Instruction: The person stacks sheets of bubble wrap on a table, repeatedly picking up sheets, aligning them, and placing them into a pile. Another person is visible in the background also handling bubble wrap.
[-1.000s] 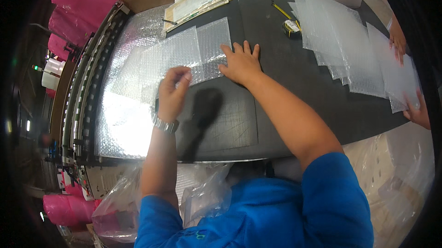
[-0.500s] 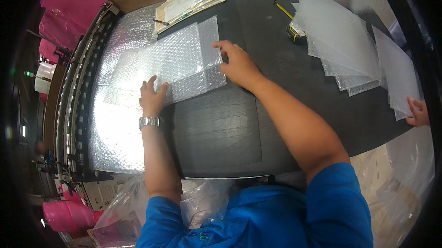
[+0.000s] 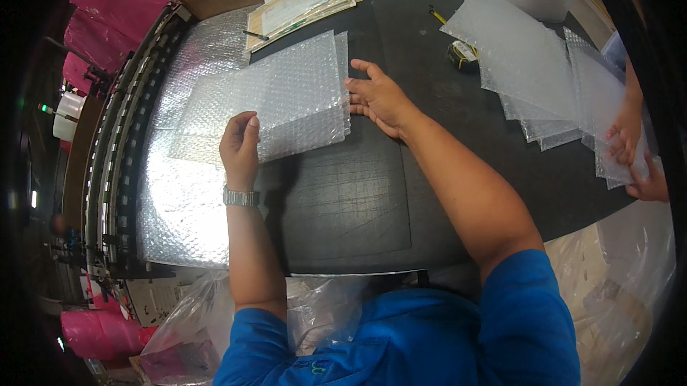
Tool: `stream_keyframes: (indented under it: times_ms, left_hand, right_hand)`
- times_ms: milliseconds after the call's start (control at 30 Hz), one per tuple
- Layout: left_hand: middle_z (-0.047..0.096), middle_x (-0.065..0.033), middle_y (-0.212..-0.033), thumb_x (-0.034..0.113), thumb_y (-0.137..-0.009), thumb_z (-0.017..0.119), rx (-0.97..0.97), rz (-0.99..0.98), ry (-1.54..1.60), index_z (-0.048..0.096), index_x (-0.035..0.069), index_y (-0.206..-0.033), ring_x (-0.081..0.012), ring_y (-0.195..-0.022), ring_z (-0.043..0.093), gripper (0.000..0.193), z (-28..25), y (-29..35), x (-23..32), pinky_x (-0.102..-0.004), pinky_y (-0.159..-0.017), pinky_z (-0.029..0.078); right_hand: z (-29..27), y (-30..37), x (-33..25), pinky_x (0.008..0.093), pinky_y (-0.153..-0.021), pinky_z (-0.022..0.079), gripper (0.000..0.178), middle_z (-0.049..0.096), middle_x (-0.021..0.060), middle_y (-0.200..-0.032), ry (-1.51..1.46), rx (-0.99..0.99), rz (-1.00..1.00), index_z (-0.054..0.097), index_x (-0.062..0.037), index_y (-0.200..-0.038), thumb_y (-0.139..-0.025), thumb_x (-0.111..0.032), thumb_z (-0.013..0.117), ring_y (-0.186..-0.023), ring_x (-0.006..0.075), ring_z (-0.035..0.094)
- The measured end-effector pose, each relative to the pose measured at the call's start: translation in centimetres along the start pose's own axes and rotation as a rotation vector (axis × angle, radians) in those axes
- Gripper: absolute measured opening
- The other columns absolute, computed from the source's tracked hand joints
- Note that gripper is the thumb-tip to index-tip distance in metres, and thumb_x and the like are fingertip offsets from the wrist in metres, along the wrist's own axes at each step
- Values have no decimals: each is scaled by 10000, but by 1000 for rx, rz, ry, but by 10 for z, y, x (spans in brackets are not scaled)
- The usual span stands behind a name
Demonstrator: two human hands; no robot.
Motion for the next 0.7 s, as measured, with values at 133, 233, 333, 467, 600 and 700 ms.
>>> stream_keyframes:
  times_ms: [133,233,333,467,600,700]
  left_hand:
    - [496,37,-688,186,-862,555,4,41,-17,560,23,-857,-32,-607,403,164,1,2,4,-176,-545,332]
    - [479,44,-675,189,-864,554,8,24,8,546,32,-815,-28,-602,384,165,-1,1,3,-175,-536,313]
    - [472,47,-676,190,-867,550,7,21,44,537,38,-799,-26,-603,374,167,-1,1,2,-177,-534,306]
    - [471,51,-681,186,-870,547,4,39,70,538,36,-804,-24,-606,369,163,0,1,4,-176,-536,305]
    - [470,51,-676,178,-870,545,14,31,50,543,36,-807,-26,-604,368,155,-2,1,2,-176,-535,304]
    - [470,51,-671,181,-868,548,16,38,49,546,35,-807,-26,-597,369,158,-2,1,3,-175,-529,303]
  right_hand:
    - [4,1,1,286,-777,437,555,518,102,-1007,45,-17,4,275,-34,-1289,-838,-172,568,-848,148,508]
    - [3,0,2,280,-775,438,535,515,100,-1000,42,-22,2,292,-37,-1277,-839,-175,567,-845,145,503]
    - [2,0,3,278,-774,437,519,512,104,-1005,51,-21,6,304,-39,-1266,-839,-174,566,-841,146,503]
    - [2,0,2,280,-776,435,510,511,111,-1016,59,-25,4,307,-34,-1261,-842,-177,561,-849,149,505]
    - [6,1,0,281,-778,435,509,516,113,-1015,65,-31,-1,303,-28,-1260,-844,-177,557,-854,150,508]
    - [5,1,1,283,-780,435,508,521,113,-1013,59,-33,2,300,-25,-1261,-846,-172,553,-855,151,512]
Point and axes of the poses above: each hand's wrist, its own y-axis away from the middle knuckle, its own z-axis out of the palm, x = y × z, the point moved 10 cm from there along -y, towards the middle knuckle
